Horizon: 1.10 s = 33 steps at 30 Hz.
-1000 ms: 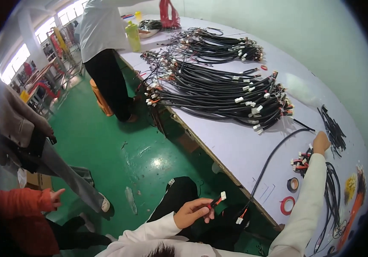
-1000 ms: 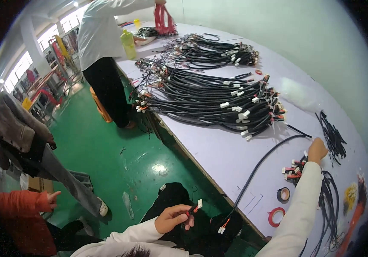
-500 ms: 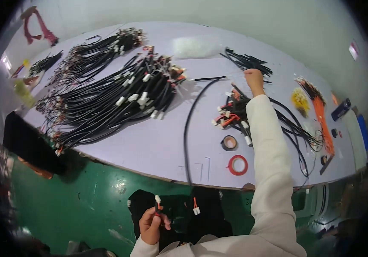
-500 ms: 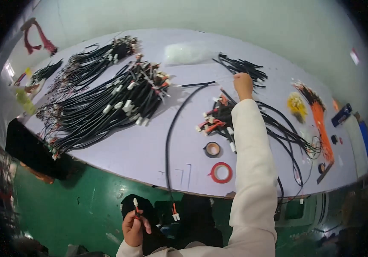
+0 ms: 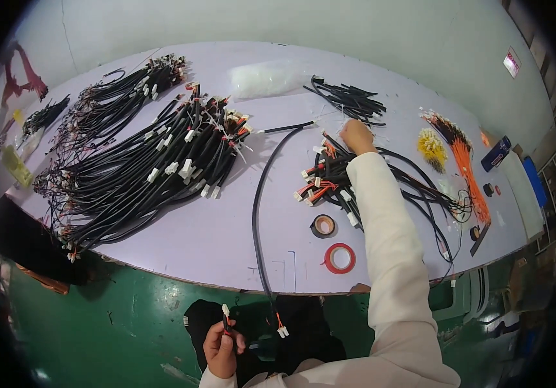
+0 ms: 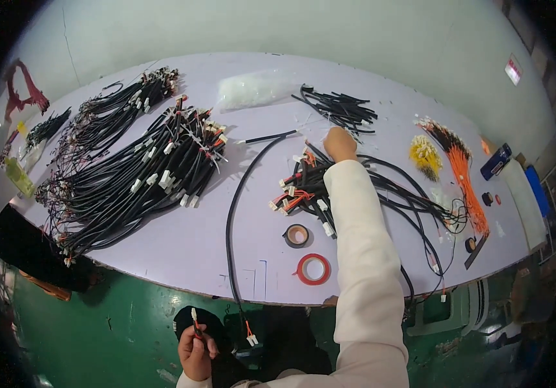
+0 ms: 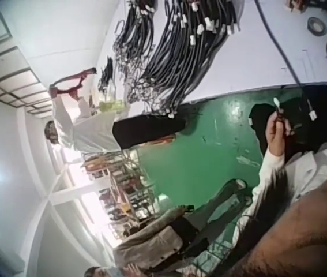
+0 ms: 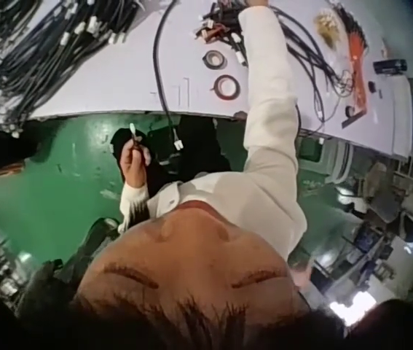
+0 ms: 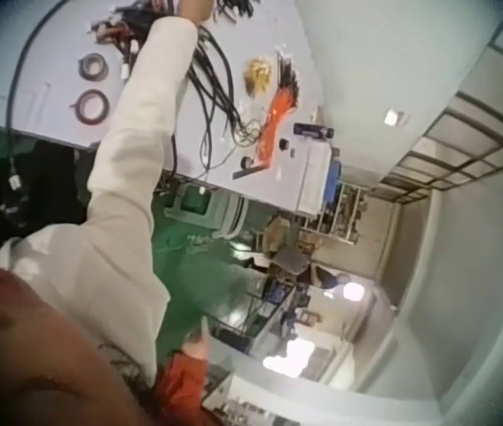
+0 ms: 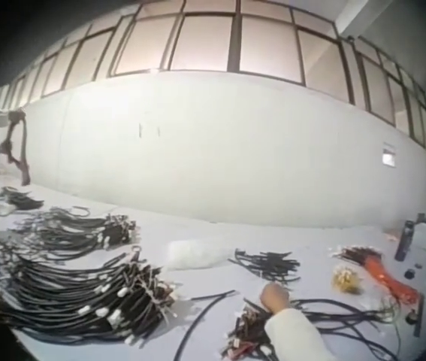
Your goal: Applying electrical tape to secure connectors on wire harness bundles.
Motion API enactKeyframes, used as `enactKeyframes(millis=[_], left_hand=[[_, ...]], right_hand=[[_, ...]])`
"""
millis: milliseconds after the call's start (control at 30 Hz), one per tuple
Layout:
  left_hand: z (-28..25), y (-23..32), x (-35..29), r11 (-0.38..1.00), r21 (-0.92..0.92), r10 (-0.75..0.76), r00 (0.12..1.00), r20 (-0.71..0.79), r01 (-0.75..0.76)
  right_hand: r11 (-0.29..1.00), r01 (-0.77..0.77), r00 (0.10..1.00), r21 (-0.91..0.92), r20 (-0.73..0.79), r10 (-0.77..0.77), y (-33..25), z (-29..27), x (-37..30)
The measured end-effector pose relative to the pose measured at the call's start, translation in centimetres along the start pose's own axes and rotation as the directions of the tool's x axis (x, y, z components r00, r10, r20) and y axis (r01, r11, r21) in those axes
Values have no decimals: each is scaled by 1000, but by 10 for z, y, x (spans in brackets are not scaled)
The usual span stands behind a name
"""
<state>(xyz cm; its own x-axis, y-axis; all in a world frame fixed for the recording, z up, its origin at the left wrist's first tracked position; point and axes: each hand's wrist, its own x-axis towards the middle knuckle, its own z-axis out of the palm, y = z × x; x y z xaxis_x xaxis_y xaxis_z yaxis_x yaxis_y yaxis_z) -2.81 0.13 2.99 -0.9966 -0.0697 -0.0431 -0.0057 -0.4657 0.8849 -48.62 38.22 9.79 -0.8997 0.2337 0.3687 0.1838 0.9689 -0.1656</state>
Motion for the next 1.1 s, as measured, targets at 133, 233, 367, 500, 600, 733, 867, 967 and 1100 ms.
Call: enactKeyframes(millis=[133, 233, 367, 500, 600, 733, 867, 967, 1100], left_hand=[[1, 0, -3, 998, -62, -24, 1000, -6, 23], [-2, -3, -6, 994, -90, -56, 998, 12, 57], [-6, -8, -13, 994, -95, -58, 998, -7, 57], [8, 0, -10, 995, -96, -40, 999, 18, 41], [15, 4, -10, 997, -77, -30, 999, 11, 30], [23, 4, -12, 997, -75, 23, 996, 86, -17], [29, 6, -25, 999, -15, 42, 993, 109, -40], [29, 10, -40, 999, -3, 53, 992, 117, -53], [35, 14, -62, 998, 64, -6, 988, 153, -4]], right_hand=[[998, 13, 999, 68, 50, -16, 9, 6, 1], [1000, 2, 1000, 27, 28, -3, 14, 7, 2], [989, 67, 998, 133, -5, -67, -9, -4, -17], [893, 23, 987, 450, -155, 53, 14, -18, -14], [836, 134, 955, 532, -294, 33, 14, -28, -9], [755, 331, 855, 566, -518, 13, 7, -68, -12], [358, 211, 973, 909, -230, 13, -16, -117, -48], [76, 5, 967, 997, 14, -253, -46, -165, -143], [139, -279, 822, 950, 311, -477, -53, -215, -307]])
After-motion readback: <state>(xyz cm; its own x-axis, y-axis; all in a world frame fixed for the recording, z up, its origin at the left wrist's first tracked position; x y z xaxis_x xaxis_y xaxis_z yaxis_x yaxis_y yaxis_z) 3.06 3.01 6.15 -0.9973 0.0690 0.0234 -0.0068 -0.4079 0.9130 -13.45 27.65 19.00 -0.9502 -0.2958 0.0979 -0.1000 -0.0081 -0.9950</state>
